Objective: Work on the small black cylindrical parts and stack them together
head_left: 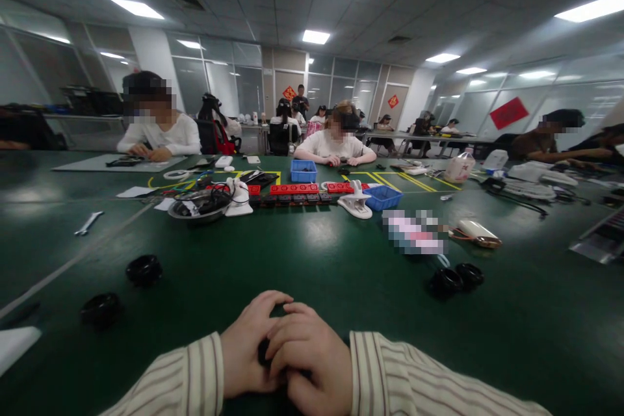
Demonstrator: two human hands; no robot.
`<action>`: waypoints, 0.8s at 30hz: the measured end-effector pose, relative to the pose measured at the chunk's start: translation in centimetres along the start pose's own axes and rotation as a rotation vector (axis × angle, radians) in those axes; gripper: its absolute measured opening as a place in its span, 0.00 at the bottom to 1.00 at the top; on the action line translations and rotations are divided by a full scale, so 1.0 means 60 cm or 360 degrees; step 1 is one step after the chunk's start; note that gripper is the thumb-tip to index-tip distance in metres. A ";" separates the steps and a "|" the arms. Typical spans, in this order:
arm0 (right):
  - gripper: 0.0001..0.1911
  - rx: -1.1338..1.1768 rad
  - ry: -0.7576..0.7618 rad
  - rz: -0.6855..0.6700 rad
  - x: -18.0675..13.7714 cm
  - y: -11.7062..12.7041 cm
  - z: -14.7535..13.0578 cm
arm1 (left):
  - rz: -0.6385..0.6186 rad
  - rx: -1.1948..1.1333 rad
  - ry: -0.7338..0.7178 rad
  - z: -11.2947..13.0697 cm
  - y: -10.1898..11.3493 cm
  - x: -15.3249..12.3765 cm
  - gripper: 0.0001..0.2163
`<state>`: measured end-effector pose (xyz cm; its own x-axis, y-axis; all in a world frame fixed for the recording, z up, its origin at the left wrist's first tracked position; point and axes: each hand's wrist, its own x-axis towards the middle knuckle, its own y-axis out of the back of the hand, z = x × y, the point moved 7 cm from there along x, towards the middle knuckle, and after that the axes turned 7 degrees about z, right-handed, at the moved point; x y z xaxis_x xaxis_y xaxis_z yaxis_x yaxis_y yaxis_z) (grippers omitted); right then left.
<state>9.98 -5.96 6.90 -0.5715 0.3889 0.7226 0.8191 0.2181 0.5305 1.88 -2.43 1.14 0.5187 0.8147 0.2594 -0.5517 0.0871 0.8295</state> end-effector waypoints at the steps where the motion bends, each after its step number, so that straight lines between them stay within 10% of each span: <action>1: 0.09 0.0010 -0.0004 0.0003 0.001 0.002 -0.002 | 0.0013 0.0006 -0.0007 -0.003 -0.001 -0.001 0.28; 11: 0.28 -0.0361 -0.0421 0.0256 -0.010 0.019 0.036 | 0.0436 0.0307 0.0213 0.008 0.011 -0.018 0.26; 24: 0.07 -0.0128 -0.0116 0.0144 -0.006 0.006 0.014 | 0.0083 -0.0121 -0.0066 0.018 0.000 0.004 0.10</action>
<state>10.52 -5.26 6.48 -0.4878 0.4683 0.7367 0.8591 0.1076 0.5004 2.72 -2.87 1.74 0.5136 0.7951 0.3227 -0.6259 0.0899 0.7747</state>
